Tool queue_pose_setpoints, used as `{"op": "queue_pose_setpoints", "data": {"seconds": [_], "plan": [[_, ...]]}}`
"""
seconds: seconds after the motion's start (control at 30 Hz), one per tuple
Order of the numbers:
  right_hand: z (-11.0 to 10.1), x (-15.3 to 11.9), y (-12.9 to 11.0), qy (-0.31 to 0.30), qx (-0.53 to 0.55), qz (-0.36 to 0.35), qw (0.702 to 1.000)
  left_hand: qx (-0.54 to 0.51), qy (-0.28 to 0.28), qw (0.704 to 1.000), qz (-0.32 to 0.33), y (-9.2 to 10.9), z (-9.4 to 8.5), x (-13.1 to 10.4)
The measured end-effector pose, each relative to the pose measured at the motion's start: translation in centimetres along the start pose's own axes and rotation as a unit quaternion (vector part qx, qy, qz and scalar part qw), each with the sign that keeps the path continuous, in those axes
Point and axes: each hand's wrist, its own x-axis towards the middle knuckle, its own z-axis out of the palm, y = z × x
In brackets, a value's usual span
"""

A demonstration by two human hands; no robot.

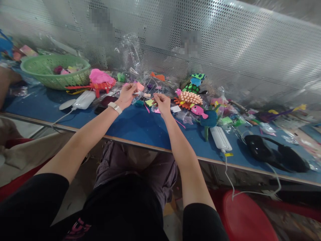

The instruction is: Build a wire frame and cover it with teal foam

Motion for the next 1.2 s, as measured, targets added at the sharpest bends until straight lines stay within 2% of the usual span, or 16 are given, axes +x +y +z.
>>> {"op": "queue_pose_setpoints", "data": {"seconds": [0.23, 0.43, 0.73, 1.0, 1.2], "plan": [[-0.11, 0.36, 0.48, 0.008, 0.02, -0.021, 1.0, -0.008, -0.014, 1.0, -0.018, -0.16, -0.16, 0.18], [-0.24, 0.52, 0.57, 0.03, 0.012, -0.01, 0.999, -0.002, -0.035, 0.999, -0.041, 0.18, -0.21, 0.1], [-0.12, 0.35, 0.34, 0.006, 0.024, -0.001, 1.0, -0.026, -0.005, 0.999, -0.03, 0.12, 0.0, 0.01], [-0.03, 0.4, 0.39, 0.021, 0.042, 0.007, 0.999, -0.057, -0.001, 0.998, -0.037, 0.11, 0.34, -0.02], [-0.43, 0.72, 0.56, 0.033, 0.034, 0.005, 0.999, -0.001, 0.022, 1.0, -0.017, -0.34, 0.13, -0.06]]}}
